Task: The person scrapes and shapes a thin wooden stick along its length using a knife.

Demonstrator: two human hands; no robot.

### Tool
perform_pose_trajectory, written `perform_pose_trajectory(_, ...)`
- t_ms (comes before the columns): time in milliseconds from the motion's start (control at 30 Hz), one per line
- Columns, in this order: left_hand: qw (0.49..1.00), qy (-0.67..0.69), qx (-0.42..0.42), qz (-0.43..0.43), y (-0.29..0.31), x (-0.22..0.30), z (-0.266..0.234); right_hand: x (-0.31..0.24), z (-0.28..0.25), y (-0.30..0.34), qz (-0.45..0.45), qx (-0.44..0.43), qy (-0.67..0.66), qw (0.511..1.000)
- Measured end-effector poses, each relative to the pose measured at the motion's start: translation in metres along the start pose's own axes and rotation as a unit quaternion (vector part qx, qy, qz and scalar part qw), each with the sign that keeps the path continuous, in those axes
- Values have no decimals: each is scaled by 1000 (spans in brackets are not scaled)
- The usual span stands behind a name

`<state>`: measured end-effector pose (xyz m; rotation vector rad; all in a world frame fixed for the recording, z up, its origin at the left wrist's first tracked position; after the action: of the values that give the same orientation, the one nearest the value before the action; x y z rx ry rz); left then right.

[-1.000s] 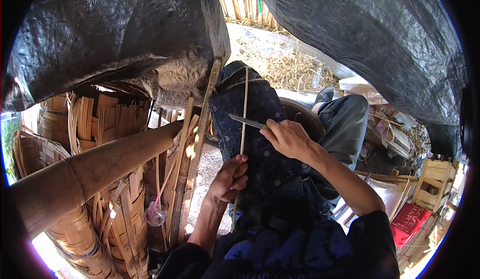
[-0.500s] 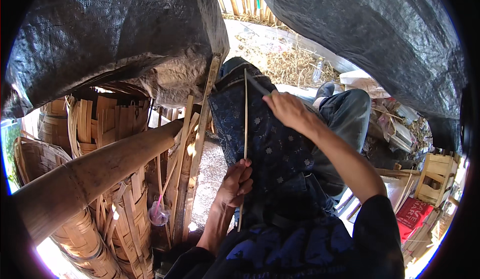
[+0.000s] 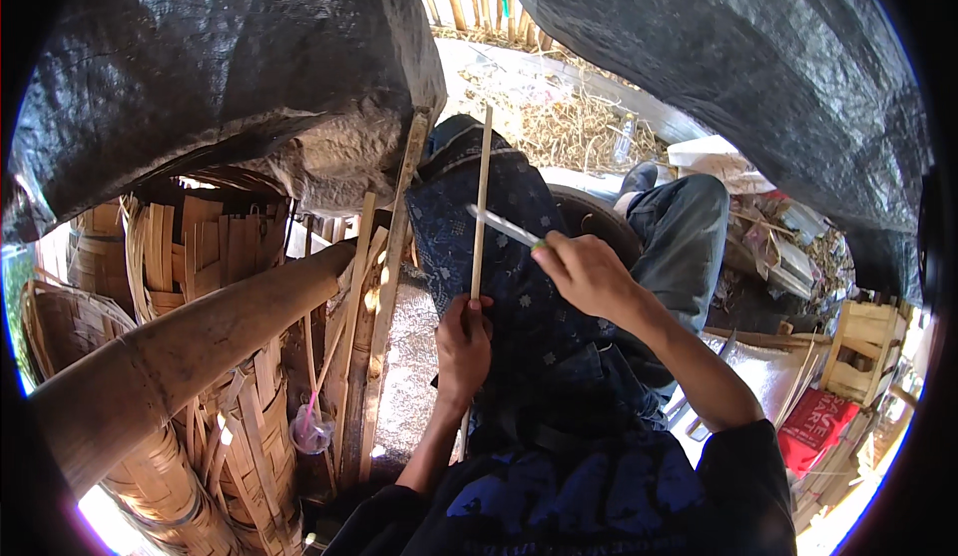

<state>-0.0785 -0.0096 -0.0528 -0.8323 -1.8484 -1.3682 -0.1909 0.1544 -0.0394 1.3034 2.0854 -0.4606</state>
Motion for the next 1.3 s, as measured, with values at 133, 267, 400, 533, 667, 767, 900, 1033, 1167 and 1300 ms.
perform_pose_trajectory(133,954,-200,96,199,6,14,11,-11,3,-5,21,-63,47,997)
perform_pose_trajectory(267,928,-282,98,222,7,22,14,-1,8,-1,38,-85,69,993)
perform_pose_trajectory(400,922,-321,77,202,8,22,13,15,20,4,17,-83,12,996)
perform_pose_trajectory(533,926,-300,71,219,7,21,-2,13,22,14,-46,3,-15,999)
perform_pose_trajectory(667,983,64,-128,-113,2,12,-10,15,27,10,-15,12,-52,998)
perform_pose_trajectory(767,984,98,-102,-106,2,15,-5,5,23,6,-11,28,-49,998)
perform_pose_trajectory(900,997,78,8,-8,3,9,1,-1,25,-2,52,-57,-40,996)
perform_pose_trajectory(1033,995,14,82,55,14,0,8,-6,29,2,39,-49,20,998)
perform_pose_trajectory(1167,994,11,93,62,14,-3,8,-2,32,1,48,-67,15,996)
perform_pose_trajectory(1300,992,-1,97,74,17,-4,9,-2,44,0,41,-56,22,997)
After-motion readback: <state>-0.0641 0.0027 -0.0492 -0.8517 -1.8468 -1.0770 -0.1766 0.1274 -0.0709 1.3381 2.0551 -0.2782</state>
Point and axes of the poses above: each hand's wrist, its own y-axis away from the middle knuckle, its own z-axis out of the palm, x = y × z, the point moved 4 cm from there along -y, towards the middle knuckle, and after that the axes turned 5 degrees about z, right-handed, at the moved point
